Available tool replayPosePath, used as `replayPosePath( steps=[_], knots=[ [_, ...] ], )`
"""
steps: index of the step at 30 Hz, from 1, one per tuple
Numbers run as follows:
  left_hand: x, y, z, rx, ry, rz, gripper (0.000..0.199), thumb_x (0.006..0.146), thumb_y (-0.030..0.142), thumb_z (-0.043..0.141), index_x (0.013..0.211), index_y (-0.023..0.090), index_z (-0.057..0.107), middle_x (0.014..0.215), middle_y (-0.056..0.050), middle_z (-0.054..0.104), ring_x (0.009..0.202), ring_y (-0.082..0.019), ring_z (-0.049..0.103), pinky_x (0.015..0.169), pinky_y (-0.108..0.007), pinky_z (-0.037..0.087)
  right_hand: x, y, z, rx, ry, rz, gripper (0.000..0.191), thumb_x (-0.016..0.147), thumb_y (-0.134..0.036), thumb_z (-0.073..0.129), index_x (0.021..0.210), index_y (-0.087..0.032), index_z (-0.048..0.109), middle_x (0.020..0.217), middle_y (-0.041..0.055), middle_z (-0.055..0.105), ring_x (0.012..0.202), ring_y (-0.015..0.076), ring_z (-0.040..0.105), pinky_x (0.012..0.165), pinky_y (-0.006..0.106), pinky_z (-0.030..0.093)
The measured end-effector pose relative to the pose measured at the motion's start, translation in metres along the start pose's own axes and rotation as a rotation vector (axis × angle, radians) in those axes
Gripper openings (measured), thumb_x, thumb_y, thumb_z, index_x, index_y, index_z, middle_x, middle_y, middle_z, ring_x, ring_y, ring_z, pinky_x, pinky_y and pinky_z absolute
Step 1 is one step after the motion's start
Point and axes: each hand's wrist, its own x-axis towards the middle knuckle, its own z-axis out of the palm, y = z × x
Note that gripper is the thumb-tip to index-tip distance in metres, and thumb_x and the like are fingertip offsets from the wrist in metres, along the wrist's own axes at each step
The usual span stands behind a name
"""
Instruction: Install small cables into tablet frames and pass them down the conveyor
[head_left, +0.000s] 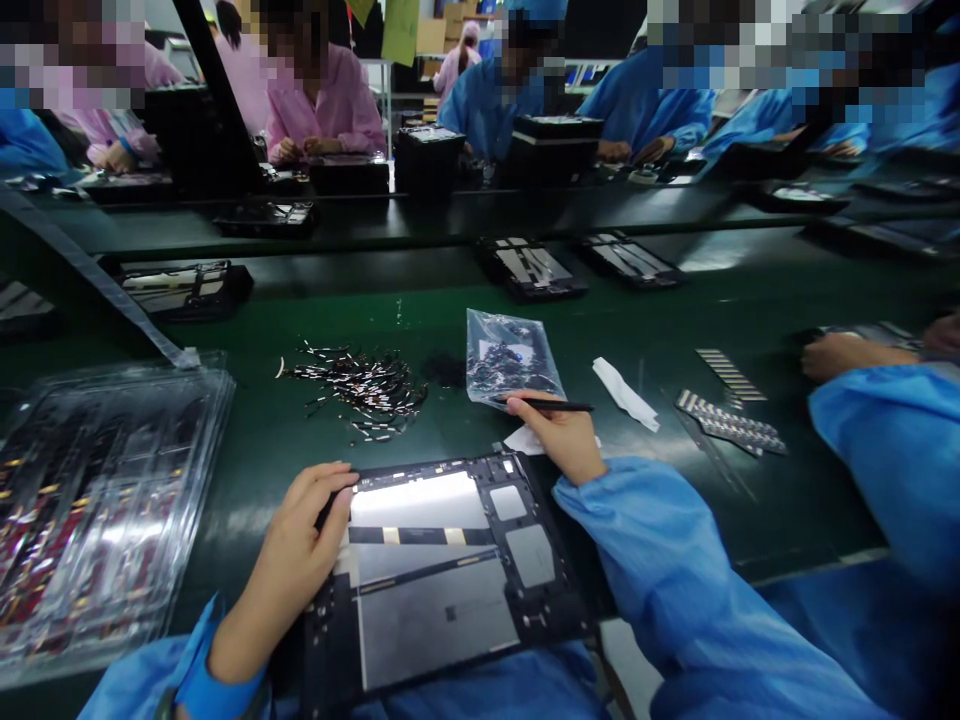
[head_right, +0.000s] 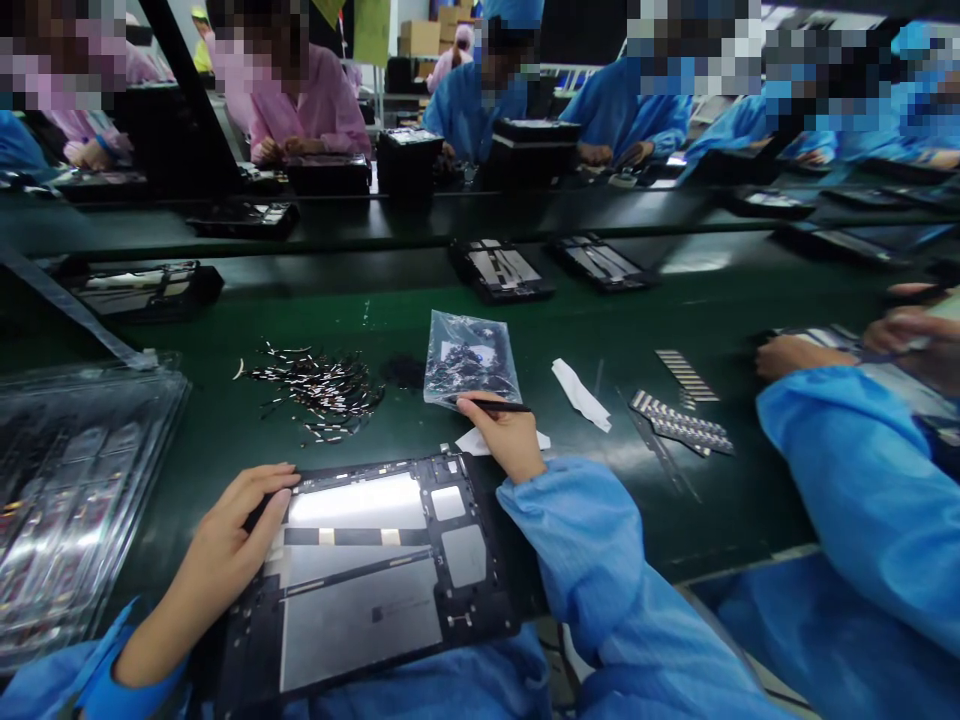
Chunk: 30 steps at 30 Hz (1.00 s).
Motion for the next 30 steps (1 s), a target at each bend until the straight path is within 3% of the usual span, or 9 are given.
replayPosePath(
  steps=[6,12,15,19,25,30],
  knots=[
    [0.003,0.015,-0.006,-0.070,0.073,0.036,0.019,0.085,0.027,0.055,0.099,0.020,0.065,0.107,-0.008,0.065,0.105,-0.021,0.060,0.094,-0.034,0.047,-0.021,-0.029,0.004,0.132,-0.092,0.089,0.035,0.063,-0.053,0.075,0.075,-0.021,0.070,0.075,0.0043,0.072,0.071,0.0225,0.068,0.074,0.040,0.055],
    [0.008,0.055,-0.001,-0.434,-0.198,-0.172,0.030,0.077,0.029,0.066,0.107,0.021,0.063,0.099,-0.008,0.066,0.078,-0.017,0.063,0.066,-0.026,0.052,-0.053,-0.078,0.030,0.303,-0.463,0.338,0.041,0.055,-0.051,0.081,0.077,-0.019,0.069,0.068,0.0039,0.071,0.059,0.0195,0.067,0.058,0.030,0.055],
    [0.008,0.064,0.006,-0.585,-0.294,-0.235,0.028,0.077,0.031,0.067,0.101,0.020,0.061,0.090,-0.006,0.067,0.067,-0.015,0.062,0.055,-0.023,0.049,-0.061,-0.089,0.042,0.334,-0.555,0.376,0.041,0.054,-0.052,0.081,0.074,-0.019,0.068,0.061,0.0023,0.069,0.058,0.0186,0.066,0.056,0.027,0.053],
    [0.005,0.064,0.009,-0.593,-0.274,-0.282,0.020,0.076,0.033,0.068,0.088,0.020,0.058,0.080,-0.003,0.066,0.060,-0.012,0.059,0.048,-0.020,0.044,-0.064,-0.089,0.052,0.396,-0.583,0.462,0.039,0.055,-0.051,0.082,0.071,-0.018,0.067,0.058,0.0019,0.067,0.055,0.0165,0.064,0.057,0.027,0.052],
    [0.004,0.061,0.010,-0.544,-0.251,-0.280,0.017,0.077,0.033,0.067,0.080,0.021,0.057,0.074,0.000,0.063,0.063,-0.012,0.058,0.055,-0.020,0.045,-0.067,-0.090,0.056,0.506,-0.620,0.620,0.034,0.058,-0.044,0.083,0.068,-0.016,0.066,0.059,0.0013,0.068,0.054,0.0104,0.062,0.053,0.018,0.047],
    [0.003,0.059,0.010,-0.512,-0.241,-0.297,0.015,0.078,0.032,0.065,0.080,0.020,0.057,0.076,-0.002,0.064,0.067,-0.014,0.060,0.054,-0.021,0.046,-0.063,-0.085,0.052,0.488,-0.596,0.598,0.035,0.060,-0.047,0.081,0.072,-0.017,0.065,0.063,0.0017,0.069,0.055,0.0113,0.062,0.056,0.021,0.049]
  ],
)
